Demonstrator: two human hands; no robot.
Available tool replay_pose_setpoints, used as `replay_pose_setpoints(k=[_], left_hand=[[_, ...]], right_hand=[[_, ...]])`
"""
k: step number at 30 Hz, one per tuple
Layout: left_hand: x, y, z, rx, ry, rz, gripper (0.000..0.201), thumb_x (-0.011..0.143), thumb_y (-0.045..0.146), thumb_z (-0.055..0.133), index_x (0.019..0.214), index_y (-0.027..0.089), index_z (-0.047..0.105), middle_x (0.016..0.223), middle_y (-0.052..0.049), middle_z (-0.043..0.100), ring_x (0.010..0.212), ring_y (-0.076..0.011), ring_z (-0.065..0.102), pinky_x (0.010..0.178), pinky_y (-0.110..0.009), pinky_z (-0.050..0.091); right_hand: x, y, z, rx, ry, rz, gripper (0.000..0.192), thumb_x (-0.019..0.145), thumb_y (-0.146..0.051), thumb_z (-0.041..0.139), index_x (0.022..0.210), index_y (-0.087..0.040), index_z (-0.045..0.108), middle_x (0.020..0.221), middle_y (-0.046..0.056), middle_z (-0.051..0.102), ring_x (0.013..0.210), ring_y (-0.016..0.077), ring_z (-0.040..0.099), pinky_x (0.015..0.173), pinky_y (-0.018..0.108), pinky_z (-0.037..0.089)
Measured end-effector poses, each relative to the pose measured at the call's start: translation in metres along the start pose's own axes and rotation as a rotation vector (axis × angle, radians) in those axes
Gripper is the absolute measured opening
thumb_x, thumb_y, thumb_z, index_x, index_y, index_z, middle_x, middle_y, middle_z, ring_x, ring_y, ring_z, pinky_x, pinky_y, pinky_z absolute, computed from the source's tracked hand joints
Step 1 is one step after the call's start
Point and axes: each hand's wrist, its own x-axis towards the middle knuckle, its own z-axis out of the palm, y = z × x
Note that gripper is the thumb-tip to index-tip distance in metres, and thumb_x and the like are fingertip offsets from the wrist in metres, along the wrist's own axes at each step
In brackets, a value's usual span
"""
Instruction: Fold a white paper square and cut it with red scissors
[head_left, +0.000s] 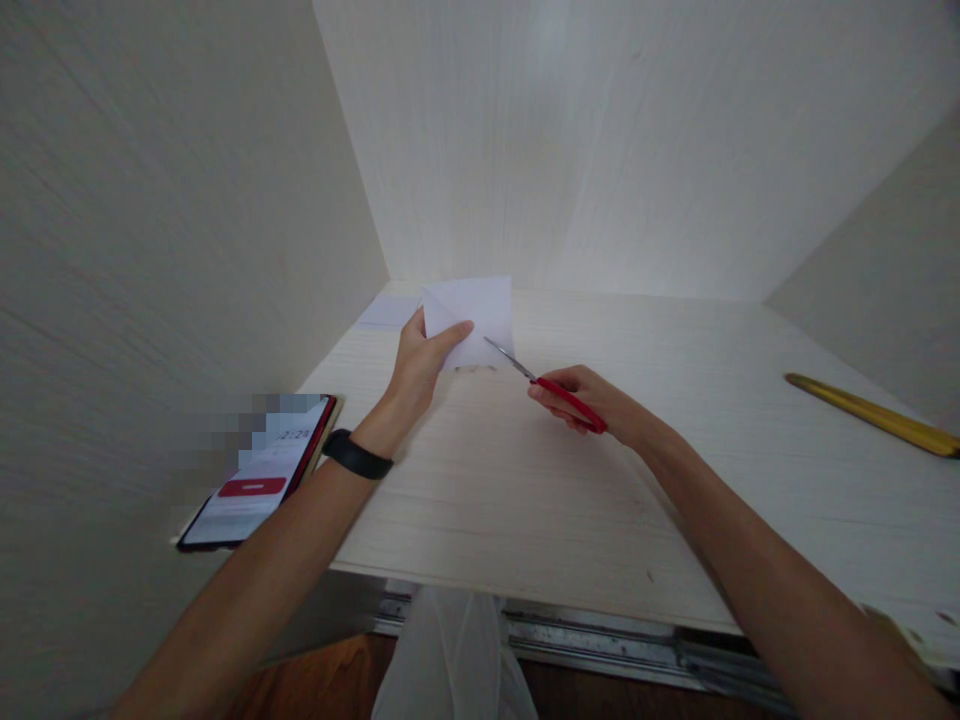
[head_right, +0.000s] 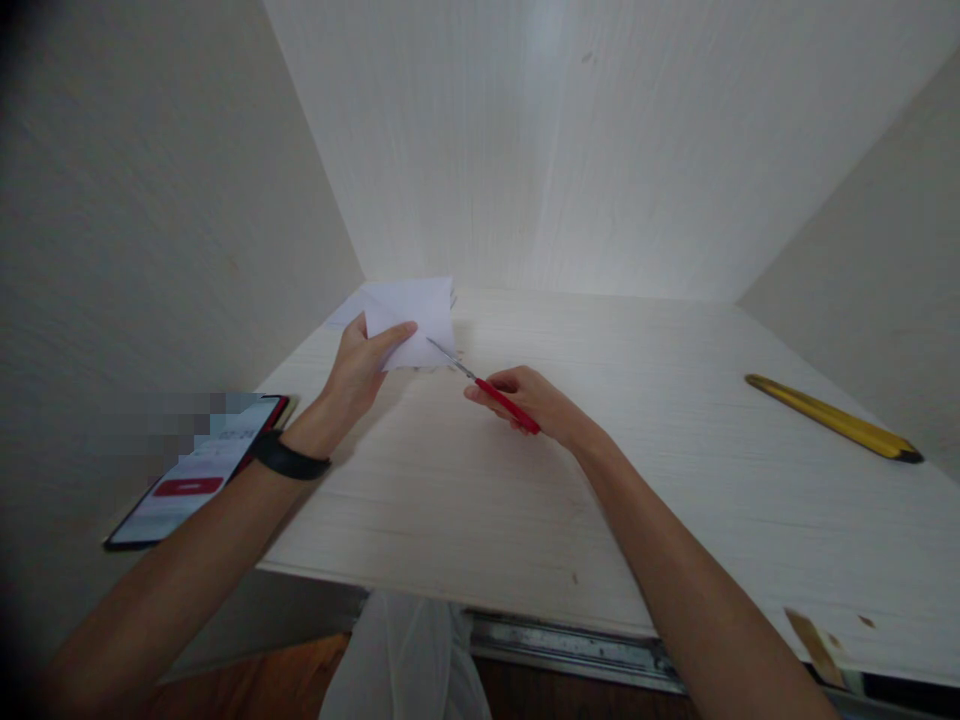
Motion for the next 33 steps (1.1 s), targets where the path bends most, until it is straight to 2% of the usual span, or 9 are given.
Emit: replay_pose_setpoints(k=[21, 33], left_hand=[[0.0001, -0.0010, -0.0018, 0.000, -0.034, -0.018, 0.042, 0.062, 0.026, 0.078, 0.100, 0.015, 0.063, 0.104, -0.009, 0.070, 0.091, -0.0237, 0.066, 0.083, -0.037, 0.053], [-0.0005, 0.0023, 0.0011, -0.004, -0.005, -0.045, 0.040, 0.060, 0.023, 0.077, 0.097, 0.015, 0.063, 0.101, -0.008, 0.070, 0.088, -0.0225, 0.066, 0.081, -0.036, 0.053]], right_hand=[[0.0021, 0.0009, 0.0028, 0.079, 0.009, 0.059, 0.048, 0.075, -0.061, 0.059, 0.059, -0.020, 0.040, 0.051, -0.006, 0.039, 0.040, 0.0055, 0.035, 0.037, 0.021, 0.026], [-0.0004, -0.0019, 0.0037, 0.059, -0.003, 0.006, 0.050, 0.078, -0.063, 0.056, 0.058, -0.020, 0.037, 0.050, -0.006, 0.037, 0.040, 0.0056, 0.034, 0.039, 0.022, 0.027]])
